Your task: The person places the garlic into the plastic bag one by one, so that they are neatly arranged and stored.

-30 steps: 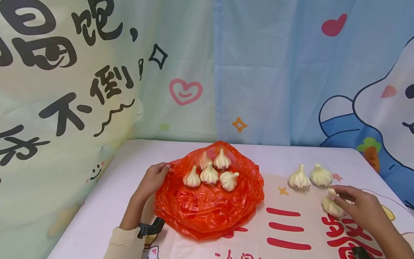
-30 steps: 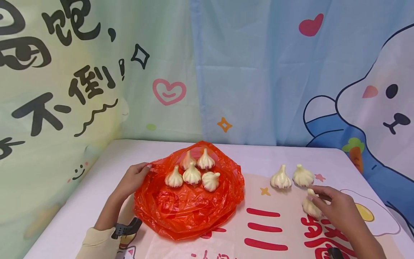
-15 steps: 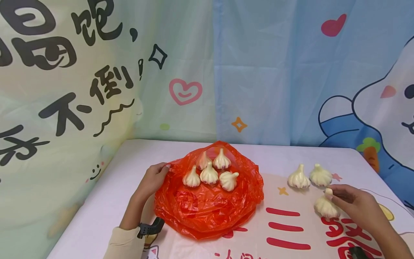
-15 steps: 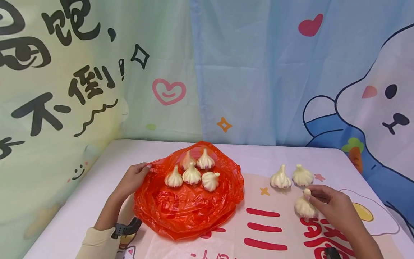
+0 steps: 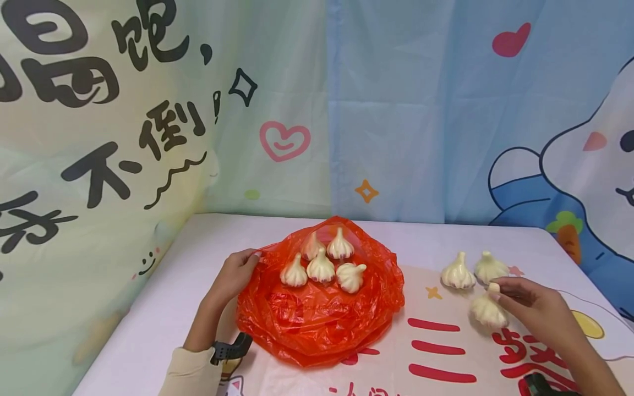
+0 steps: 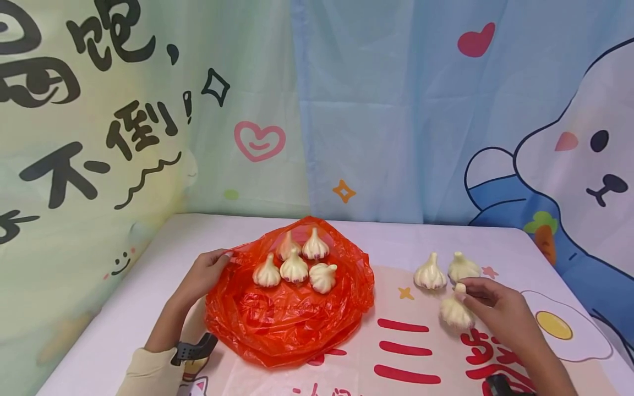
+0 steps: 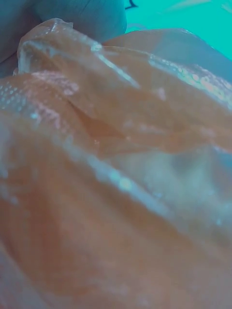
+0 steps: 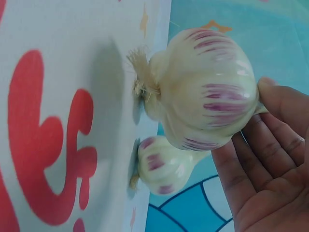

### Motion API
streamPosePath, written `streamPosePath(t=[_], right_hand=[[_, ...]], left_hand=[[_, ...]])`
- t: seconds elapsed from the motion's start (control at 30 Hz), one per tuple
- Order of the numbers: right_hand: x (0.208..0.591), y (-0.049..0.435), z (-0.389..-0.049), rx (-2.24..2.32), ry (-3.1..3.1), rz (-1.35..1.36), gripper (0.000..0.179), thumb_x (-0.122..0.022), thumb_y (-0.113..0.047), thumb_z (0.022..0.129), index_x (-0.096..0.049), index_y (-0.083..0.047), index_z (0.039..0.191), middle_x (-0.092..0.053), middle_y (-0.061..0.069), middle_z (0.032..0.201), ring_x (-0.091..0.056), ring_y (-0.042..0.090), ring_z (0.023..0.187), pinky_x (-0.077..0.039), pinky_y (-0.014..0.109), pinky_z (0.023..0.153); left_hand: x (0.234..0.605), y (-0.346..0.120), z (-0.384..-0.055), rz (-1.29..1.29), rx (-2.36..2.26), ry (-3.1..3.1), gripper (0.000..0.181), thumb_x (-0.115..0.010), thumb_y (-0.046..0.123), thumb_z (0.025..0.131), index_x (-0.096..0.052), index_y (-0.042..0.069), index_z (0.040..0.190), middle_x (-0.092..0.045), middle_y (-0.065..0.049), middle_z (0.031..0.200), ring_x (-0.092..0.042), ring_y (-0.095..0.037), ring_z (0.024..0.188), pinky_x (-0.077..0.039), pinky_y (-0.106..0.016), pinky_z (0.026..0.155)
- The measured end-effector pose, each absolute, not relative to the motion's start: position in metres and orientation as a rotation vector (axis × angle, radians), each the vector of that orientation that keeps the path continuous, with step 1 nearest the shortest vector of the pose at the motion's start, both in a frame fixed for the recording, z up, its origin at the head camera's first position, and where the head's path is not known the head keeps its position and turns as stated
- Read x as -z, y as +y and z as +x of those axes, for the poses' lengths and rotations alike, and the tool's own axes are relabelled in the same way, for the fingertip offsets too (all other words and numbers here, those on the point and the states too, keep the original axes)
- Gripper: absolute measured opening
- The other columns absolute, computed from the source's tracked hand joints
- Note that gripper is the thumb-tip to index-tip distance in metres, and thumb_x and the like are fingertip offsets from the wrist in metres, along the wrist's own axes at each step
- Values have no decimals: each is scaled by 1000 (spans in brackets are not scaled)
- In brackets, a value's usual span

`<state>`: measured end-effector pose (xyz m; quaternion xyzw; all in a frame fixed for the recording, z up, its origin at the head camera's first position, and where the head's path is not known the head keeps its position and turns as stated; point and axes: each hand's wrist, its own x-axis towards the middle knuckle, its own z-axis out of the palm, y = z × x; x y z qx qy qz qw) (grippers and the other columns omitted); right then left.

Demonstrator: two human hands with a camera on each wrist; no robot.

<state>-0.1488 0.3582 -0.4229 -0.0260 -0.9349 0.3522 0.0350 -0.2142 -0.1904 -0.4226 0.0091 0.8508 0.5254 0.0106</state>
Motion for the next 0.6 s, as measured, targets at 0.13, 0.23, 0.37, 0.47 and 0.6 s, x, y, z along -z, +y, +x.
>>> streamPosePath(t=[0.13,0.23,0.37,0.47,0.6], right_hand=[[420,349,-152,-1069,-2846,-15,51,-67,-34,92,-58,5,124,-59,30,120,-58,48,107,-56,22,65],[417,342,-155,-1065,-2834,25,49,-68,-33,92,-59,4,123,-60,27,118,-60,46,106,-56,20,66],[411,330,-159,-1086,-2813,78,47,-68,-33,92,-61,1,123,-61,25,119,-60,45,107,-57,24,67],[407,322,-161,-1087,-2783,137,43,-68,-30,92,-62,0,122,-63,24,117,-62,43,105,-55,20,68],[404,312,-163,-1120,-2756,190,41,-70,-27,91,-62,0,121,-64,22,115,-65,39,102,-54,17,69]], left_hand=[[424,-189,-215,24,-1641,2648,33,-46,28,103,-64,7,121,-67,-11,100,-67,-24,77,-59,-35,68],[425,-188,-215,22,-1637,2646,34,-47,29,103,-64,7,121,-67,-11,100,-68,-25,76,-59,-36,68],[424,-190,-214,22,-1647,2642,33,-47,29,103,-64,6,121,-67,-11,100,-68,-25,77,-59,-36,68],[425,-190,-215,26,-1660,2630,34,-47,29,103,-63,6,122,-67,-11,102,-68,-25,78,-59,-36,69],[424,-191,-214,25,-1660,2627,35,-47,30,103,-63,6,123,-67,-11,103,-68,-24,78,-59,-36,69]])
